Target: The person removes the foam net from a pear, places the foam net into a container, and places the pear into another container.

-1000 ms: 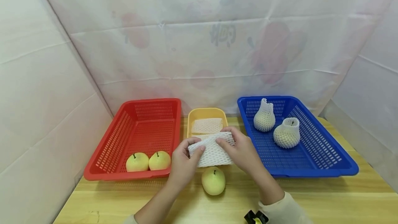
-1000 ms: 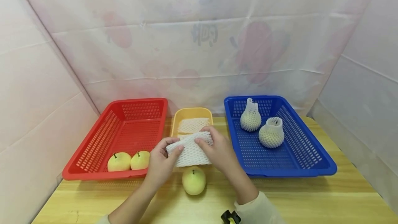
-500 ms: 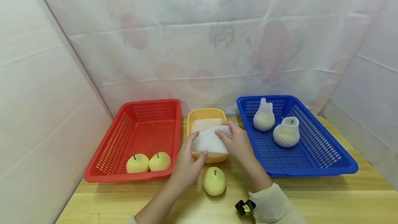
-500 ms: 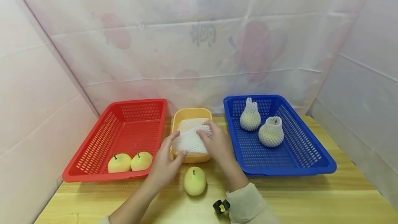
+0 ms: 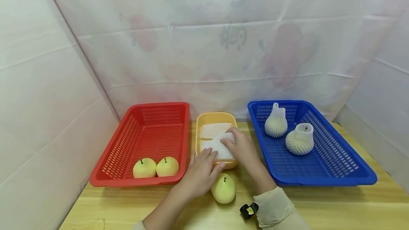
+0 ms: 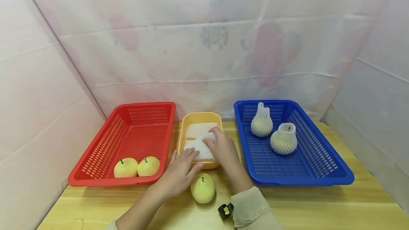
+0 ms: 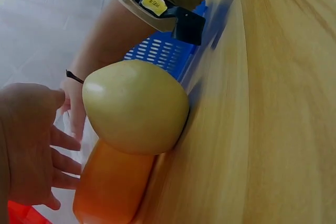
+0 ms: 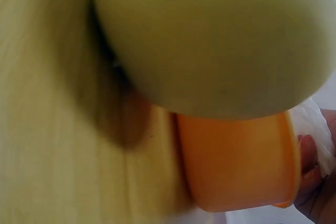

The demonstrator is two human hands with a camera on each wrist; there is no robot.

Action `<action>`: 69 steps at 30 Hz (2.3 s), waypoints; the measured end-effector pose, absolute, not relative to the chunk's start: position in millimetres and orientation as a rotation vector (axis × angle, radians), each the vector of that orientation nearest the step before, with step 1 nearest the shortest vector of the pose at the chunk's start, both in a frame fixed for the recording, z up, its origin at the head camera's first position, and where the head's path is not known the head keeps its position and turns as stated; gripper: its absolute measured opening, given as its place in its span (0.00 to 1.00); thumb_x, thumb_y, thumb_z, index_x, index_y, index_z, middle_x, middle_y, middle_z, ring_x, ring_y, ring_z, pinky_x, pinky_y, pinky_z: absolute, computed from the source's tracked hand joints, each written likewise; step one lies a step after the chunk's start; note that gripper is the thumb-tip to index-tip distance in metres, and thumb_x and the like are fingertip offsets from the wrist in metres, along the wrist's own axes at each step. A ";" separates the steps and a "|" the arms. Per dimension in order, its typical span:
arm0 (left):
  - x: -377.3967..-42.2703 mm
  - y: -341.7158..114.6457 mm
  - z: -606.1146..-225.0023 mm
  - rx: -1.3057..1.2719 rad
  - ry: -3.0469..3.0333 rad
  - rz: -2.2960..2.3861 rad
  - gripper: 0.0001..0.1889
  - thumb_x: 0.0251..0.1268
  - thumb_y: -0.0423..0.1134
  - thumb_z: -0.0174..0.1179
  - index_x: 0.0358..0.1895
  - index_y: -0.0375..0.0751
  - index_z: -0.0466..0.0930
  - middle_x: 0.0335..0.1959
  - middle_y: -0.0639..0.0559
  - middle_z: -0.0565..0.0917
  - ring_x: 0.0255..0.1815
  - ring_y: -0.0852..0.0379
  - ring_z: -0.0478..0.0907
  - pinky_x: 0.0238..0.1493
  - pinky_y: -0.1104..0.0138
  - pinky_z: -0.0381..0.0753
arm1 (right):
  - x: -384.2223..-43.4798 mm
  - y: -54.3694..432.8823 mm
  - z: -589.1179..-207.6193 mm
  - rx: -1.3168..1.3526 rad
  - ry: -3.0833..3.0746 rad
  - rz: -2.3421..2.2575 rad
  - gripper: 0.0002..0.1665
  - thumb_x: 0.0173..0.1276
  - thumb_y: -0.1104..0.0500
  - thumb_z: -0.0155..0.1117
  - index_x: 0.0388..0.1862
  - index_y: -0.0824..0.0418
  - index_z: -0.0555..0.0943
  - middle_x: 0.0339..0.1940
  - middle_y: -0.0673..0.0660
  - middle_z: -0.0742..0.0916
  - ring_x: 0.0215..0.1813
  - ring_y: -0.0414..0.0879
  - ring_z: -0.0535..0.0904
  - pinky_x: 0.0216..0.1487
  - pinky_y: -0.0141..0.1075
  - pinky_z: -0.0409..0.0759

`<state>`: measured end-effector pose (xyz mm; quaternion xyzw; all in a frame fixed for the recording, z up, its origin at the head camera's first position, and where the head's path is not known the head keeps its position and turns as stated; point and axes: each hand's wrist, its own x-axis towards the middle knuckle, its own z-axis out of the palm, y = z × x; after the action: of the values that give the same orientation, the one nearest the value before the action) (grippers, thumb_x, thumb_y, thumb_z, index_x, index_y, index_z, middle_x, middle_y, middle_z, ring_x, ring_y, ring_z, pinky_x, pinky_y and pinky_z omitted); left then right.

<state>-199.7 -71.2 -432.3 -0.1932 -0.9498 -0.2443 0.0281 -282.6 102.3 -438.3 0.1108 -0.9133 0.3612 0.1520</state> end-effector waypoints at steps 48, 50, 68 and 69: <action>-212.4 -63.1 -450.1 -0.487 -3.019 -0.441 0.39 0.70 0.73 0.29 0.59 0.50 0.80 0.55 0.49 0.81 0.63 0.48 0.72 0.66 0.27 0.50 | -273.1 101.3 -445.0 0.563 -2.959 0.388 0.13 0.66 0.43 0.66 0.25 0.47 0.85 0.22 0.42 0.84 0.29 0.44 0.78 0.45 0.50 0.73; -211.9 -62.9 -450.1 -0.489 -3.021 -0.439 0.40 0.70 0.73 0.28 0.61 0.51 0.79 0.56 0.48 0.81 0.64 0.48 0.71 0.66 0.27 0.50 | -271.3 100.6 -444.7 0.569 -2.978 0.383 0.18 0.67 0.39 0.63 0.22 0.46 0.84 0.21 0.42 0.84 0.30 0.45 0.80 0.46 0.51 0.73; -211.4 -67.1 -450.3 -0.496 -2.989 -0.448 0.36 0.71 0.71 0.35 0.56 0.49 0.81 0.53 0.50 0.81 0.61 0.49 0.72 0.66 0.27 0.51 | -247.2 118.6 -399.5 0.858 -2.967 0.784 0.09 0.66 0.50 0.67 0.26 0.48 0.84 0.20 0.40 0.81 0.24 0.37 0.72 0.27 0.31 0.72; -211.2 -67.4 -450.7 -0.498 -2.989 -0.451 0.34 0.72 0.70 0.37 0.55 0.49 0.81 0.53 0.50 0.81 0.61 0.49 0.72 0.66 0.27 0.51 | -244.1 119.3 -396.6 0.904 -2.977 0.811 0.09 0.66 0.50 0.67 0.26 0.47 0.84 0.20 0.40 0.81 0.24 0.37 0.72 0.27 0.31 0.72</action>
<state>-211.2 -67.4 -450.7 -0.1626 -0.9749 -0.1472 0.0390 -244.1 119.3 -396.6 0.2811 -0.9253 0.2520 -0.0367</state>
